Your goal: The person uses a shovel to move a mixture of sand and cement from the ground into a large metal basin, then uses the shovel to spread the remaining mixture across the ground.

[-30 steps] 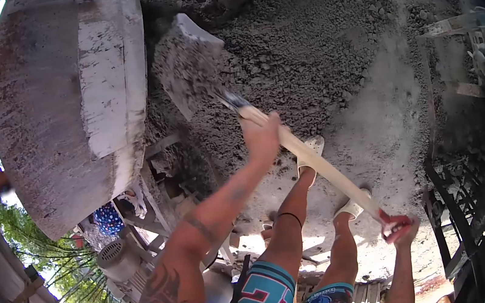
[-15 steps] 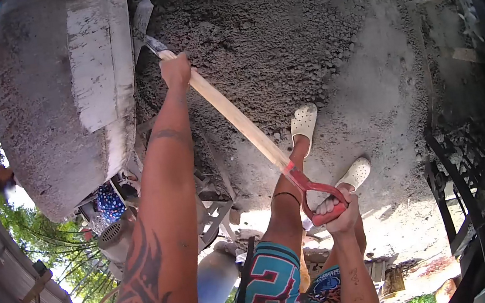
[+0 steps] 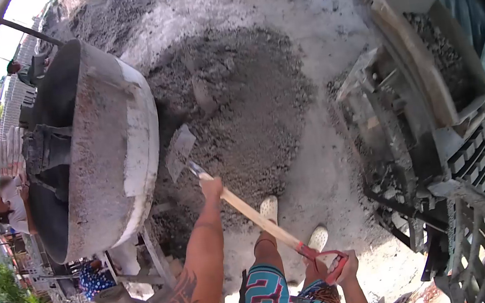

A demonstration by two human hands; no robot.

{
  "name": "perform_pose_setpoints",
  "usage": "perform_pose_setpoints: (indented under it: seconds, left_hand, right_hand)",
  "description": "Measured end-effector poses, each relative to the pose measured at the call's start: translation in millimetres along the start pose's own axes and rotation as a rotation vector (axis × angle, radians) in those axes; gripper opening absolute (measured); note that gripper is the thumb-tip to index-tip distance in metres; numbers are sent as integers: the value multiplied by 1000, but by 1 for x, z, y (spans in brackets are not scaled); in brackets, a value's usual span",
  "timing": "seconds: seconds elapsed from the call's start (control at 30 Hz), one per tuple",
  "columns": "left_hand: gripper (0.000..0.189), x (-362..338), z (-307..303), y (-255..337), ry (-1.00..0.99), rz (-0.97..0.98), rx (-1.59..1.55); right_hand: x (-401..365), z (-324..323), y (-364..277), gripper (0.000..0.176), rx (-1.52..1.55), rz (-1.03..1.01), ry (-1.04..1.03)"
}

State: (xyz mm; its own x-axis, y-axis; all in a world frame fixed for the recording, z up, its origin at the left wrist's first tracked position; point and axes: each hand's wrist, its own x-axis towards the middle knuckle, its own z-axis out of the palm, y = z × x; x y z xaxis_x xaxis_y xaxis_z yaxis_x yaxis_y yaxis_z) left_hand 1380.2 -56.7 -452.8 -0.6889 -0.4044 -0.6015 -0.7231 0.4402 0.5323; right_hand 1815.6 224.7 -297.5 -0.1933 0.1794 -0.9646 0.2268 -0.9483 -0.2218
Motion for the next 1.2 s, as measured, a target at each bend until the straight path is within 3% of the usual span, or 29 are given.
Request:
perform_pose_setpoints:
  seconds: [0.03,0.07,0.1,0.17,0.23,0.3,0.37,0.43,0.47,0.5,0.53,0.6,0.63,0.7,0.8,0.9,0.97,1.1,1.17,1.2]
  left_hand:
    - [76,6,5,-12,60,38,90]
    - [78,-31,-8,11,12,18,130]
    - [80,-37,-7,4,62,80,139]
    - [77,-86,-25,25,-3,49,117]
    - [73,-80,-18,-1,-101,59,-27]
    - [72,-128,-48,20,-120,170,114]
    - [71,-134,-56,20,-139,258,166]
    - [62,-108,-39,-6,-238,-33,-330]
    - [62,-115,-51,-1,-248,-26,-322]
    - [51,-124,-61,14,-268,-172,-544]
    - [42,-133,-67,45,-300,-311,-768]
    - [35,-124,-67,82,-431,-347,-944]
    - [32,-125,-76,77,-512,-432,-1111]
    - [35,-134,-74,120,-494,-485,-1124]
    - [30,-135,-51,158,-432,-417,-1071]
    - [21,-129,-17,213,-381,-391,-1092]
    - [18,-125,2,252,-317,-376,-1112]
    - [19,-105,36,372,-442,-187,-1202]
    - [26,-140,42,459,-400,-222,-1132]
    - [29,-149,49,491,-500,-113,-1000]
  right_hand:
    - [-5,-6,-8,33,-28,-8,4]
    - [-8,-16,-12,31,-64,-92,-12]
    - [-5,-28,-20,41,-6,21,73]
    - [-35,-35,-33,31,-63,-77,99]
    - [-30,-74,-49,21,-139,-88,243]
    - [-48,-106,-82,24,-1239,-676,195]
    - [-106,-76,-100,24,-1447,-966,299]
    - [-165,-26,-111,24,-1537,-1358,284]
    - [-195,-1,-114,24,-1554,-1539,271]
    - [-220,24,-118,24,-1545,-1695,264]
    - [-268,62,-124,21,-1497,-1511,270]
    - [-365,139,-137,18,-1383,-1158,324]
    - [-368,149,-148,18,-1375,-1141,327]
    - [-356,164,-166,30,-1129,-1473,151]
    - [-346,187,-216,34,-857,-1232,119]
    - [-322,192,-272,42,-701,-1158,-38]
    - [-297,201,-311,45,-715,-1154,-106]
    - [-266,242,-390,43,-560,-1276,-340]
    - [-276,289,-435,43,-704,-1267,-335]
    - [-280,313,-458,41,-764,-1291,-362]
